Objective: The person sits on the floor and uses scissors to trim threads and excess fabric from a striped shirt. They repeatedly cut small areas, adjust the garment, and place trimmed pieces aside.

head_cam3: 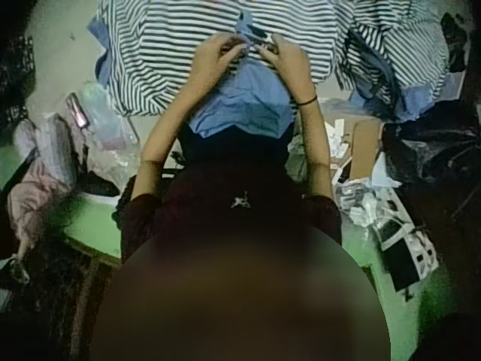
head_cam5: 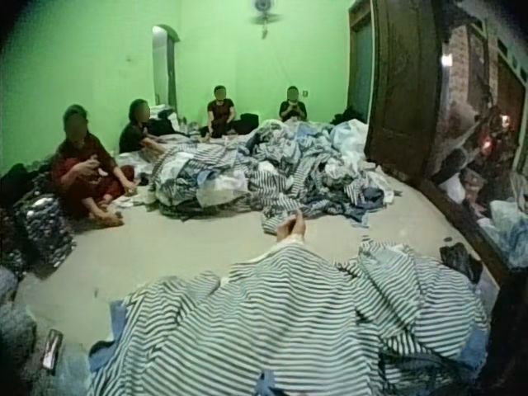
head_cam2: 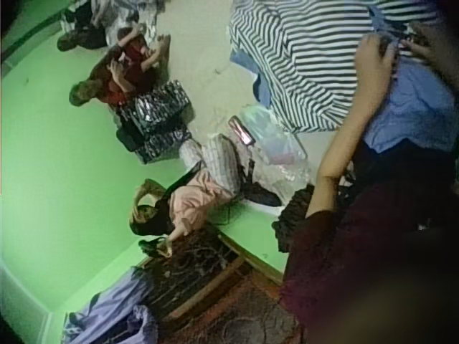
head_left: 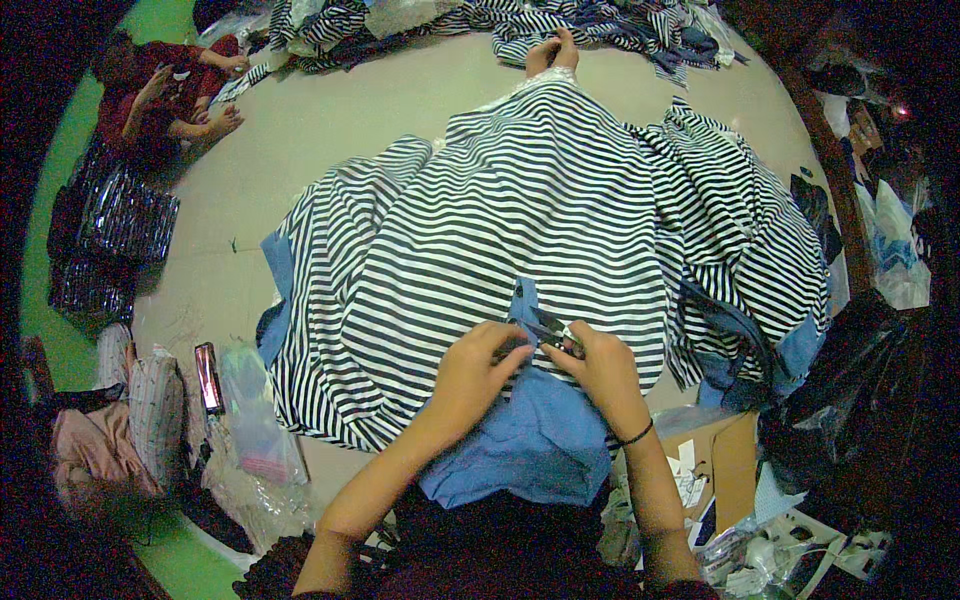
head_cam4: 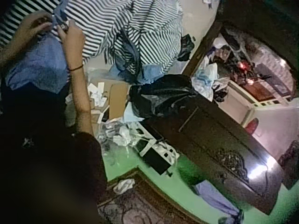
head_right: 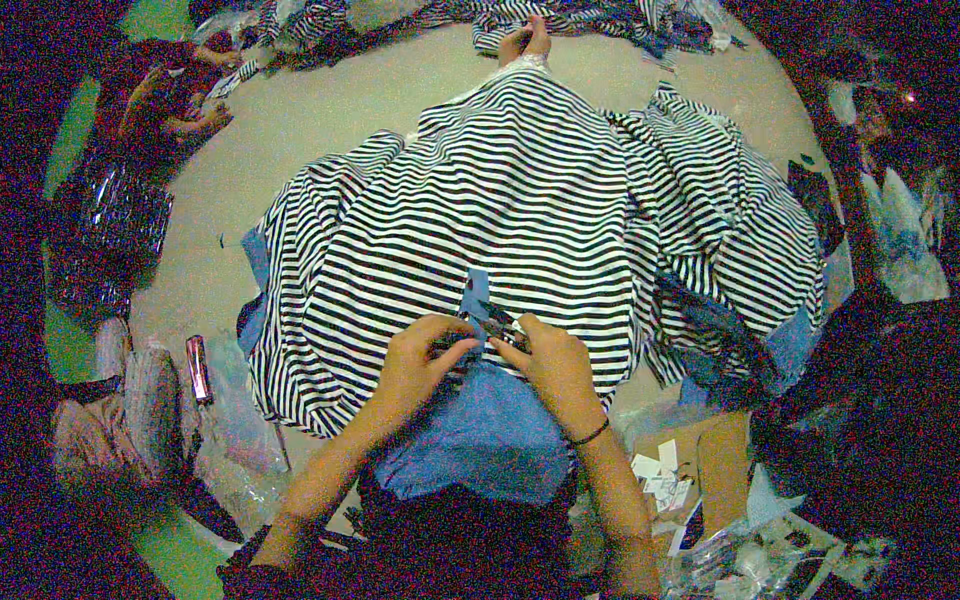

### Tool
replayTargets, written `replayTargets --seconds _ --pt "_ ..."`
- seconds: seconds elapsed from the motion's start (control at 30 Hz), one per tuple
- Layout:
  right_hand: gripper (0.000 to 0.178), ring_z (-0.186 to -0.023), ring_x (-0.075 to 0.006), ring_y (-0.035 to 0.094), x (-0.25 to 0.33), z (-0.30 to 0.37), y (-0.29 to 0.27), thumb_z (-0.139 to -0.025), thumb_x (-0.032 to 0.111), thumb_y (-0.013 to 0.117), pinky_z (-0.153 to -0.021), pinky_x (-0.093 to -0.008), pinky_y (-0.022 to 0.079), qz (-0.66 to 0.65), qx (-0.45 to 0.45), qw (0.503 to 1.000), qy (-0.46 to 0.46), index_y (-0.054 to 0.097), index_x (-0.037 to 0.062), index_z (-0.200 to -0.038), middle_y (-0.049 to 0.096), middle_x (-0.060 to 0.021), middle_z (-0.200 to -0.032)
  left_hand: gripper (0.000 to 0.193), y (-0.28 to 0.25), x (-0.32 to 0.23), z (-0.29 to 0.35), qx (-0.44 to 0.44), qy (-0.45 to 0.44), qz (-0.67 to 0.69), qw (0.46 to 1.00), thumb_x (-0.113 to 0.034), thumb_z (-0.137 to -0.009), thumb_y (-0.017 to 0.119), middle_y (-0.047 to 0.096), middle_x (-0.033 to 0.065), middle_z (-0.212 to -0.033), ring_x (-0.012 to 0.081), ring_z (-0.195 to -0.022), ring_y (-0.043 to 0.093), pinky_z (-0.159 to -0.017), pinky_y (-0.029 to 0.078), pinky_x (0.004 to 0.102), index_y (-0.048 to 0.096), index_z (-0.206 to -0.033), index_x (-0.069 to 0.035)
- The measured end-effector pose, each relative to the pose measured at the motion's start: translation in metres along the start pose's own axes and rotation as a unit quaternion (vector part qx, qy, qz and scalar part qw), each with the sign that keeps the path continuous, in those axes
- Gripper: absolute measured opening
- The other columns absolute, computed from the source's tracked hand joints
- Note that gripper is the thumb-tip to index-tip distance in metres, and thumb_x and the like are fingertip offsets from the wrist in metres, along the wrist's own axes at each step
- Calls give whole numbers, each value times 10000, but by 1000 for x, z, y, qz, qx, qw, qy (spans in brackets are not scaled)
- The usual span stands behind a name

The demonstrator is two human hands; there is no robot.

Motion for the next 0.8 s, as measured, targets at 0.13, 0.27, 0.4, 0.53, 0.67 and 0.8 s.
replayTargets --seconds 0.13,0.27,0.4,0.53,0.67,0.8 --pt "381 -540 -294 572 -2 -2 0 -739 410 574 -478 -381 448 0 3 1000 -2 497 37 -752 567 -121 -597 182 11 21 0 -21 -125 -63 990 -223 -729 603 594 82 -722 242 -655 576 -573 445 331 609 -822 -66" --pt "368 -535 -305 567 -1 -3 2 -751 397 566 -475 -386 443 -21 -1 1000 -16 496 36 -725 560 -133 -583 144 8 18 -2 -48 -103 -75 991 -201 -724 601 591 64 -682 225 -600 563 -547 439 327 608 -791 -73" --pt "365 -529 -318 554 1 -2 5 -760 391 554 -486 -390 440 -24 5 999 -25 496 36 -700 549 -152 -577 131 8 21 -2 -38 -106 -44 993 -179 -727 589 562 70 -715 212 -629 554 -561 432 310 606 -787 -64" --pt "337 -516 -318 541 0 2 -6 -744 353 587 -470 -376 408 -40 -16 999 -3 514 28 -690 534 -159 -564 130 5 27 -1 -30 -114 -22 993 -162 -732 583 517 83 -740 198 -642 522 -573 415 286 602 -789 -47" --pt "329 -527 -320 541 -2 9 -8 -734 340 603 -469 -374 400 -59 21 998 10 525 23 -692 533 -162 -566 125 -2 35 0 -57 -125 45 989 -139 -734 586 500 81 -725 174 -608 477 -555 393 268 595 -788 -27" --pt "350 -524 -323 541 8 13 0 -731 355 602 -479 -386 413 -34 31 999 -27 518 21 -672 529 -164 -557 123 -1 38 0 -59 -110 63 990 -124 -734 588 498 78 -713 161 -596 463 -547 384 263 589 -783 -12"
Point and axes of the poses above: each hand's wrist, its own z-axis away from the middle knuckle, its own y-axis out of the palm, x = y × z, the point moved 10 cm from there along -z, towards the middle knuckle
